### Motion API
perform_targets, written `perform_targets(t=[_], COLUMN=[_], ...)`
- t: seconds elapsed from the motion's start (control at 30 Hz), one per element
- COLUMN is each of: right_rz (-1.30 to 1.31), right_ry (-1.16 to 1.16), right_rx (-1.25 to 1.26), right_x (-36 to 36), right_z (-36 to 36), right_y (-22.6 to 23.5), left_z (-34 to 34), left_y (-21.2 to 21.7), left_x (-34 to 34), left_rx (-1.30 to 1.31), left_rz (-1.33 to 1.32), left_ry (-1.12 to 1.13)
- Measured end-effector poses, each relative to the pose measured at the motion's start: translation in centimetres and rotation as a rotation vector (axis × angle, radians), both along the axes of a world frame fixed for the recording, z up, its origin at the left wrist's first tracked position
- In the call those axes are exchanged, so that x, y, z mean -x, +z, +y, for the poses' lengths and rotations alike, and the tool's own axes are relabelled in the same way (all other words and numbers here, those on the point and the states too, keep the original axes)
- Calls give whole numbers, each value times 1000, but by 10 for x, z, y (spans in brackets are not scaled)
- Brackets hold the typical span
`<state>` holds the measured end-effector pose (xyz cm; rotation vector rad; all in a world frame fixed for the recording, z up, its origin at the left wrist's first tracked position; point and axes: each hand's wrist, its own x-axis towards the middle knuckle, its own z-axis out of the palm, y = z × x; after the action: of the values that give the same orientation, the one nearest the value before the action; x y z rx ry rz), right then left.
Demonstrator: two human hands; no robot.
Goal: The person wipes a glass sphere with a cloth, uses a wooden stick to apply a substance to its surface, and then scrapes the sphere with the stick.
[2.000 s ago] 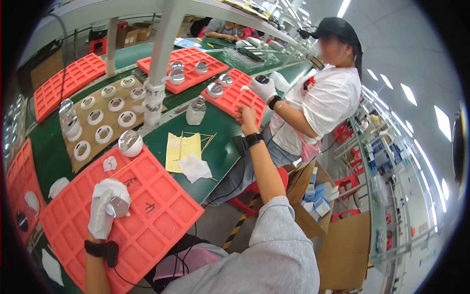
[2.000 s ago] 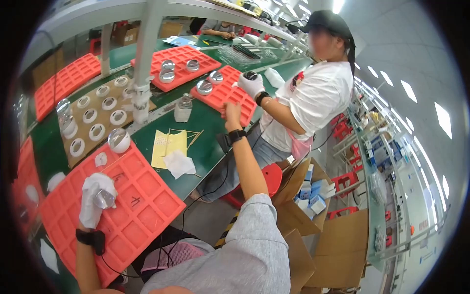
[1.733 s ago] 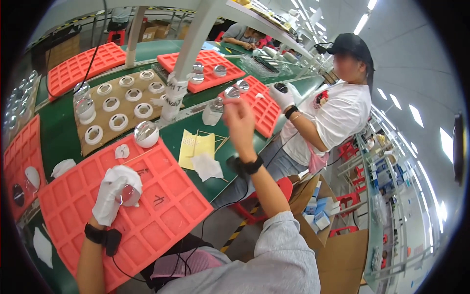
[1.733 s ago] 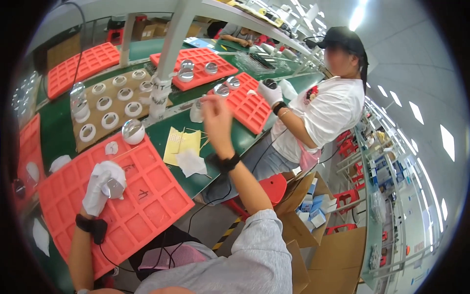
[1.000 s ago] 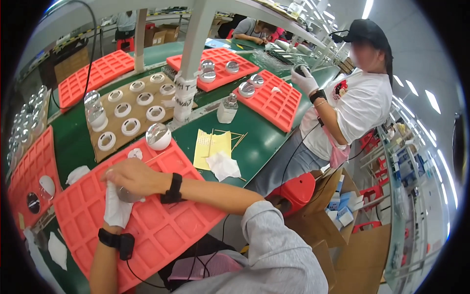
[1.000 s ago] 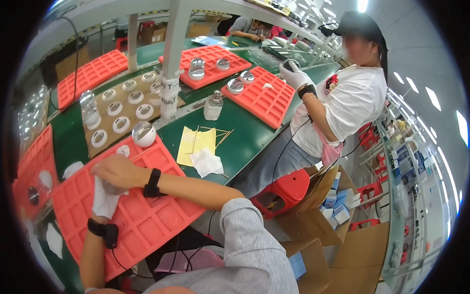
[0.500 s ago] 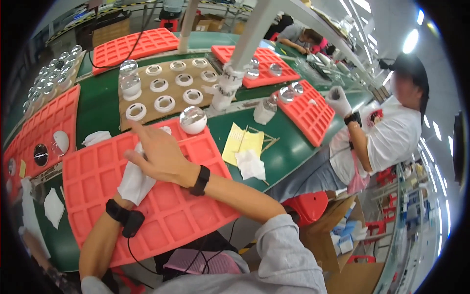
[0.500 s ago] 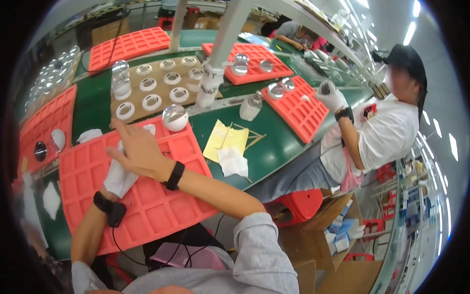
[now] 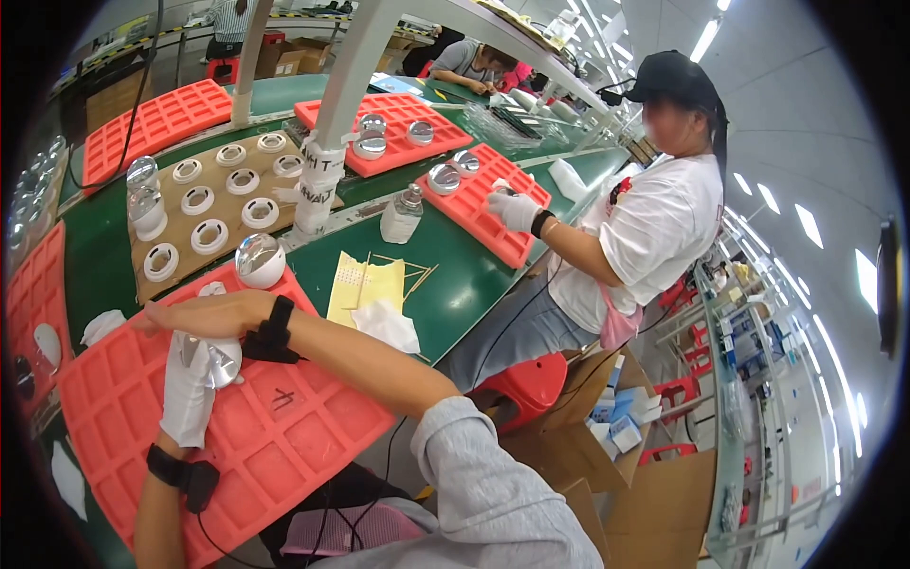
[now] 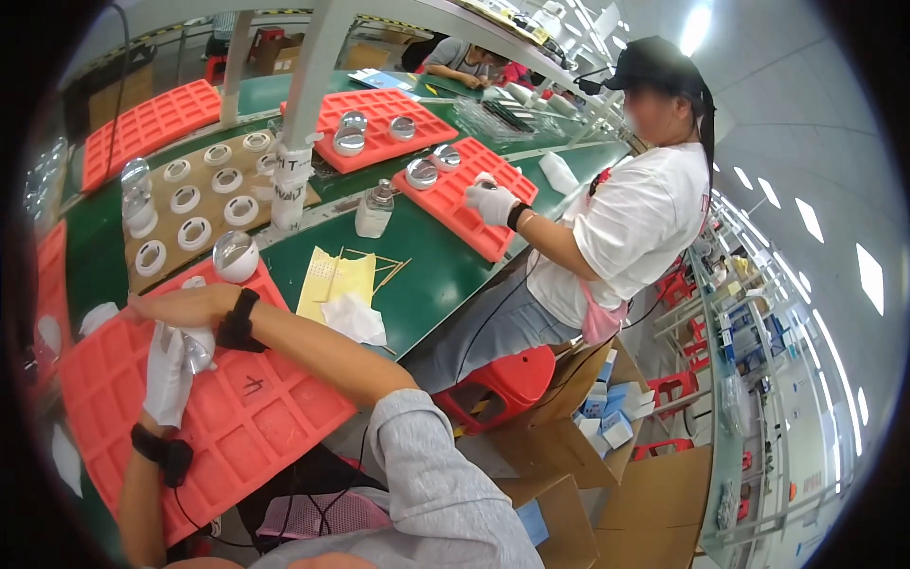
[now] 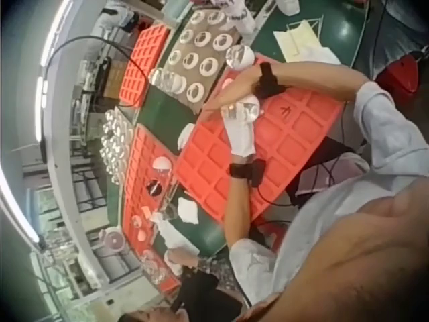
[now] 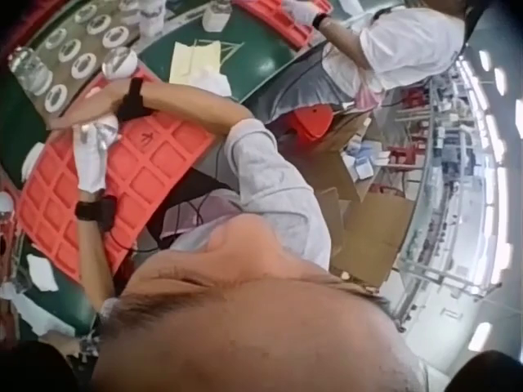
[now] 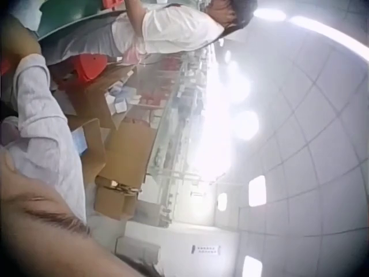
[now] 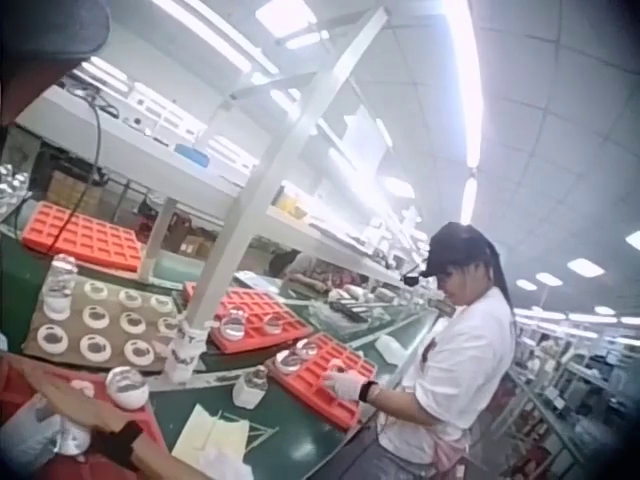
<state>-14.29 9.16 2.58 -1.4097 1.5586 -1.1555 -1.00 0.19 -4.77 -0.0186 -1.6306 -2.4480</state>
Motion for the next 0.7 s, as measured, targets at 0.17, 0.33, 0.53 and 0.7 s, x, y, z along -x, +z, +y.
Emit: perform_targets(t=[0.17,0.33,0.53,0.7], right_rz=[47,176,721,818], right_ry=[44,-77,-348,-485], right_rx=[-106,13,277,727], right_x=[1,-11,-37,-47], right_z=[7,25,32,18], right_y=[9,12,-8,-9], left_z=[-14,-17,-10,-8], left_y=[-20,-15,10,15], left_x=[4,5,6,0], left_rx=[-47,-183,-488,-729], left_rz=[-58,-81,-25,133], left_ry=[-25,-61,-259,-402])
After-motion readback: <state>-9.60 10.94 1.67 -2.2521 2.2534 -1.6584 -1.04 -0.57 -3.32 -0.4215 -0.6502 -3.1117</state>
